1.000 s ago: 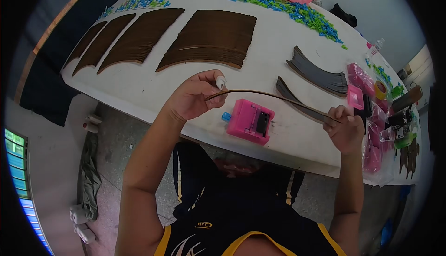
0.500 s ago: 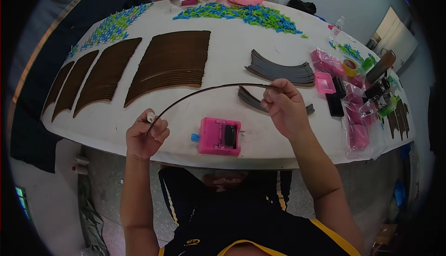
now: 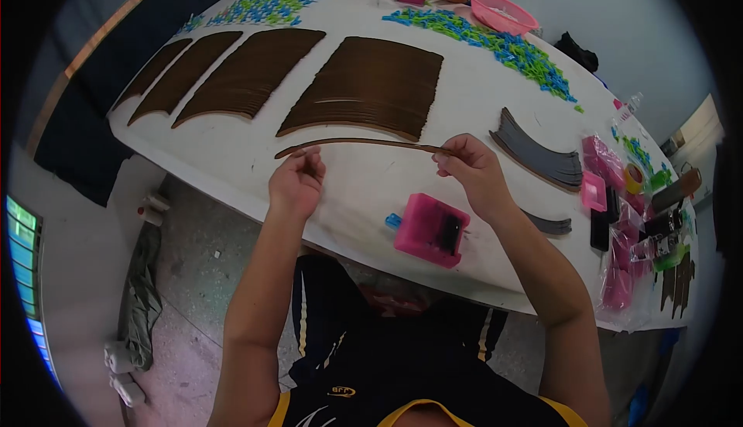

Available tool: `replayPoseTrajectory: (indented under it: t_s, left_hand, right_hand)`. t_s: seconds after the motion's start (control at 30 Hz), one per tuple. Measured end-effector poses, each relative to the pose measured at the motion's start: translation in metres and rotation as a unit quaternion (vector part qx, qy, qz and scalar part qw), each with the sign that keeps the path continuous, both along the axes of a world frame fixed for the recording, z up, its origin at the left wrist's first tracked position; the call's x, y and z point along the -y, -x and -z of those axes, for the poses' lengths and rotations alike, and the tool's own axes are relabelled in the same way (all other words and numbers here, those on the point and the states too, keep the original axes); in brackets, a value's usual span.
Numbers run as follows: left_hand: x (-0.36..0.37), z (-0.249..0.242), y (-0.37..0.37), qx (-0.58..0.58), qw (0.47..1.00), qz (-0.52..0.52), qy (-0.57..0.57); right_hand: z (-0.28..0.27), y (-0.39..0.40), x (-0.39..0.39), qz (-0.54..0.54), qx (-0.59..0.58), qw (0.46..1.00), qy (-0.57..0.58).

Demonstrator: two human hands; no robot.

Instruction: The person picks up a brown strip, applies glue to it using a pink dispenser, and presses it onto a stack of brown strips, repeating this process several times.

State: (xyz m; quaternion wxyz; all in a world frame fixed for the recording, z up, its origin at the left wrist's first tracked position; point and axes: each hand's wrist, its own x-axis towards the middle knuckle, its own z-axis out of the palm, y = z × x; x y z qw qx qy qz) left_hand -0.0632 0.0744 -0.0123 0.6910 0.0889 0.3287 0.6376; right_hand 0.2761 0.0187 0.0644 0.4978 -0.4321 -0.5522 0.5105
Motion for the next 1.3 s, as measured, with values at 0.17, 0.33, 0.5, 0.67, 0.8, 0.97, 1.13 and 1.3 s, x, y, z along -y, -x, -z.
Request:
replayPoseTrajectory:
  t_s: [0.17, 0.33, 0.5, 0.67, 0.8, 0.97, 1.13, 1.3]
  left_hand:
    - [-0.021, -0.007, -0.011, -0.051, 0.997, 0.048, 0.022]
    - [-0.038, -0.001, -0.009, -0.072, 0.989, 0.129, -0.016]
    - [-0.025, -0.028, -0.016, -0.239, 0.942, 0.236, -0.020]
    - [0.008, -0.037, -0.020, -0.640, 0.709, 0.248, -0.159]
    - [0.021, -0.016, -0.019, -0.828, 0.484, 0.052, -0.279]
    - [0.009, -0.007, -0.023, -0.852, 0.425, 0.031, -0.306]
    - [0.005, -0.007, -0.025, -0.852, 0.412, 0.030, -0.321]
    - [0.006, -0.011, -0.025, -0.853, 0.403, 0.037, -0.329]
  right_hand:
    - [0.014, 0.016, -0.028, 0.002, 0.114, 0.993, 0.023]
    - [0.027, 0.020, -0.050, 0.025, 0.184, 0.982, 0.033]
    - [0.052, 0.010, -0.073, 0.044, 0.335, 0.941, 0.033]
    - [0.051, 0.018, -0.068, 0.068, 0.431, 0.899, -0.026]
    - [0.057, 0.017, -0.072, 0.067, 0.434, 0.897, -0.045]
    - [0.056, 0.018, -0.069, 0.078, 0.450, 0.888, -0.053]
    - [0.023, 0.009, -0.042, 0.081, 0.455, 0.886, -0.033]
    - [0.018, -0.011, -0.030, -0.134, 0.465, 0.874, -0.039]
